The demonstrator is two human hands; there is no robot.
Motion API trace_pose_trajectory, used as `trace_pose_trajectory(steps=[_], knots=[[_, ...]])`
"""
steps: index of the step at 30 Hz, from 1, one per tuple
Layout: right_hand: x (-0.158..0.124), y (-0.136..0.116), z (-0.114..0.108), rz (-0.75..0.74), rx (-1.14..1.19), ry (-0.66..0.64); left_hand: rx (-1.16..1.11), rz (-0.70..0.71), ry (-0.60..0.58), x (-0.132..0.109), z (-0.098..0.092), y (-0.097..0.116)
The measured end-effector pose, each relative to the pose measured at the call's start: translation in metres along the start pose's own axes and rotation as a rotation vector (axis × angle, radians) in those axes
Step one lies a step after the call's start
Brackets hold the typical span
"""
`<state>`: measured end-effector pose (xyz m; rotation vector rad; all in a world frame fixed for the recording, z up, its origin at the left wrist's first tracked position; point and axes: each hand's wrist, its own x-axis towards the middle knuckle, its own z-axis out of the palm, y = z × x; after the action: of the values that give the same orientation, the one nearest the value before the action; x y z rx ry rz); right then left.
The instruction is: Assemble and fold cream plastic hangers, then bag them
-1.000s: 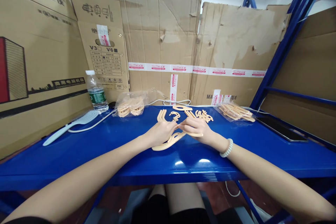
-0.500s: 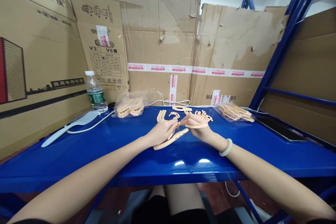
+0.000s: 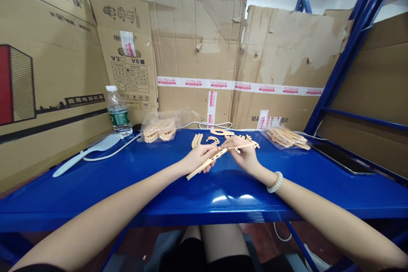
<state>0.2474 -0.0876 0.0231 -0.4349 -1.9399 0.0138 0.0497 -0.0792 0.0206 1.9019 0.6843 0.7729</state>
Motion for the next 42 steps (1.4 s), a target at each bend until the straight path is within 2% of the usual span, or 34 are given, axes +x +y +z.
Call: trace_pose_trajectory(steps=[7, 12, 16, 21, 25, 28, 32, 36, 39, 42], knots=[[0.001, 0.002, -0.002, 0.135, 0.044, 0.059, -0.261, -0.090, -0.077, 0.004, -0.003, -0.010], [0.006, 0.027, -0.016, 0.323, 0.010, 0.061, -0.421, -0.113, -0.076, 0.010, -0.005, -0.021], [0.008, 0.062, -0.045, 0.539, -0.104, -0.040, -0.503, -0.093, -0.029, 0.013, -0.008, -0.023], [0.002, 0.092, -0.079, 0.806, -0.382, -0.204, -0.555, -0.023, 0.071, 0.010, -0.011, -0.010], [-0.002, 0.099, -0.086, 0.934, -0.562, -0.350, -0.596, 0.075, 0.187, 0.007, -0.016, 0.001], [-0.004, 0.101, -0.083, 0.982, -0.642, -0.434, -0.629, 0.095, 0.228, 0.007, -0.020, 0.001], [-0.006, 0.102, -0.081, 0.992, -0.714, -0.498, -0.674, 0.062, 0.239, 0.008, -0.022, -0.003], [-0.005, 0.091, -0.080, 0.905, -0.791, -0.464, -0.735, 0.015, 0.258, 0.009, -0.021, -0.001], [0.001, 0.067, -0.070, 0.728, -0.798, -0.390, -0.768, -0.019, 0.264, 0.009, -0.020, 0.004], [0.007, 0.031, -0.046, 0.440, -0.691, -0.364, -0.787, -0.046, 0.262, 0.007, -0.019, 0.006]])
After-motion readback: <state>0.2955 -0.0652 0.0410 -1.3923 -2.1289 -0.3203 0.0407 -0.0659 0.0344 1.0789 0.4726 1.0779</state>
